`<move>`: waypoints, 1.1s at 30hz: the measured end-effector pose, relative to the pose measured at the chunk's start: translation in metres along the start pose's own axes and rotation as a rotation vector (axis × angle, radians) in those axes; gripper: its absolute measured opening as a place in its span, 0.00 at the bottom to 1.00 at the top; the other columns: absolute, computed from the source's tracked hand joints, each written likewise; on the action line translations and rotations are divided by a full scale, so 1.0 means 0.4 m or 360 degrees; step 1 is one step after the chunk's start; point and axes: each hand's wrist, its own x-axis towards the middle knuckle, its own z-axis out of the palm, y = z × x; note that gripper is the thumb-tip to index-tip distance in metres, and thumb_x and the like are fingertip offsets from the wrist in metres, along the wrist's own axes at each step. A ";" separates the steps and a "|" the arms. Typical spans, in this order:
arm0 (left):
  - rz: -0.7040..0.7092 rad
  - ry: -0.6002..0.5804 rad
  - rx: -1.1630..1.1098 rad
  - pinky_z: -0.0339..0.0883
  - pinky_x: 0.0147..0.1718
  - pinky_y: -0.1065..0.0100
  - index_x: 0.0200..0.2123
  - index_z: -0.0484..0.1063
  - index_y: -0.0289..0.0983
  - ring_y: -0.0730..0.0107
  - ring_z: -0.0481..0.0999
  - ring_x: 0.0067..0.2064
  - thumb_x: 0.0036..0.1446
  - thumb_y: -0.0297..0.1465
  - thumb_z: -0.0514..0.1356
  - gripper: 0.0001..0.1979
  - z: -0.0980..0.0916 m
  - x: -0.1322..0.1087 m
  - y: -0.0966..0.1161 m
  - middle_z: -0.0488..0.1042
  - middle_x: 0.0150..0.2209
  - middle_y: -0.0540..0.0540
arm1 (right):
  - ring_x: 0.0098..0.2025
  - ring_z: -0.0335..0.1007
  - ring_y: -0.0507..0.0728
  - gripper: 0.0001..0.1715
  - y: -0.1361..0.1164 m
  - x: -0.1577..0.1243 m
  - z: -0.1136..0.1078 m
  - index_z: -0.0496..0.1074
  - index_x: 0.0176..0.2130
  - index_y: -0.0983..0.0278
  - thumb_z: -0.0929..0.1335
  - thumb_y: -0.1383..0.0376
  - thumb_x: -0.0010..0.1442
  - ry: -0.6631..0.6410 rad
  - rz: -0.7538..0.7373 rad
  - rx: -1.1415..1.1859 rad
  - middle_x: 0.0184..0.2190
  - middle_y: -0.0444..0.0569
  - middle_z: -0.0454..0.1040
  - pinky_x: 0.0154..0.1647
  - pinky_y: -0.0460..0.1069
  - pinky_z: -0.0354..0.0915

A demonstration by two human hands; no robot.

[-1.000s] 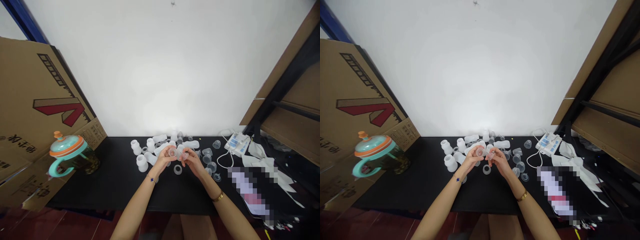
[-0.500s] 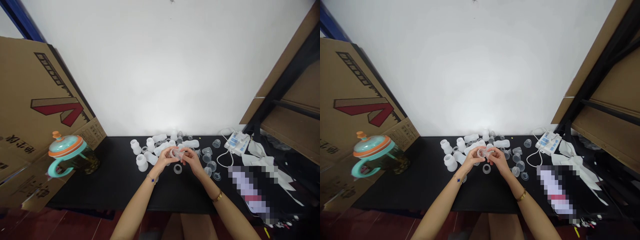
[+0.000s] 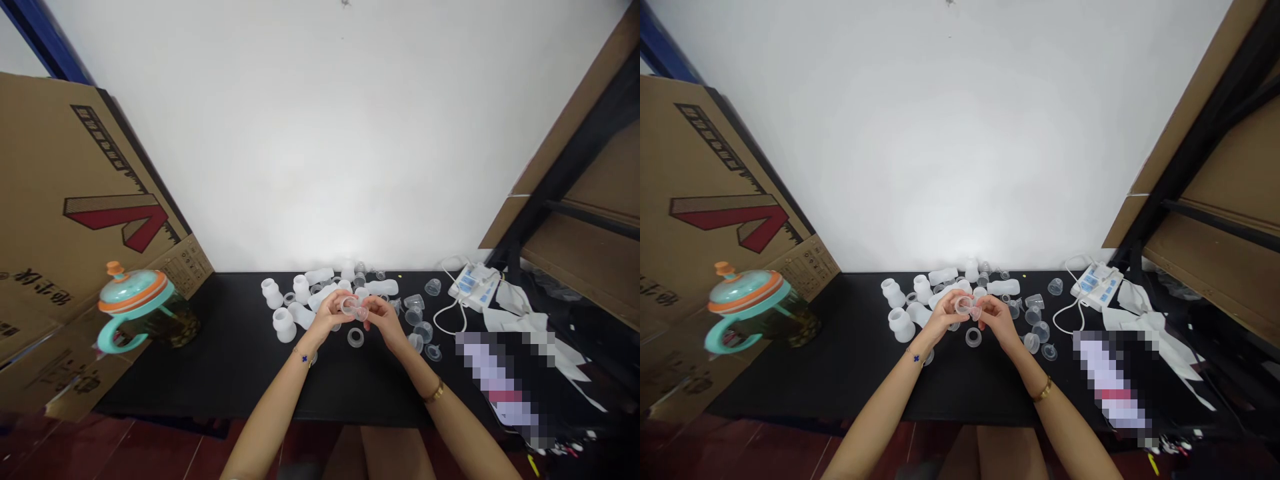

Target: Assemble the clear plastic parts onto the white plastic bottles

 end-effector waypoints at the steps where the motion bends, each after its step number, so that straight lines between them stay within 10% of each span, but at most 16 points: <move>1: 0.0002 -0.0001 0.0014 0.69 0.41 0.65 0.44 0.71 0.38 0.61 0.77 0.44 0.41 0.27 0.74 0.25 -0.001 0.000 -0.001 0.78 0.47 0.43 | 0.18 0.64 0.50 0.15 -0.001 -0.001 0.000 0.73 0.33 0.62 0.77 0.57 0.49 -0.0008 0.0002 0.0004 0.20 0.40 0.72 0.20 0.46 0.61; 33: -0.0055 0.0017 0.0038 0.68 0.43 0.66 0.46 0.75 0.39 0.65 0.76 0.42 0.40 0.27 0.73 0.26 -0.004 0.001 -0.001 0.78 0.44 0.45 | 0.18 0.63 0.50 0.19 0.006 0.006 -0.005 0.74 0.27 0.63 0.75 0.51 0.52 0.0069 0.0055 -0.0238 0.17 0.42 0.71 0.20 0.46 0.61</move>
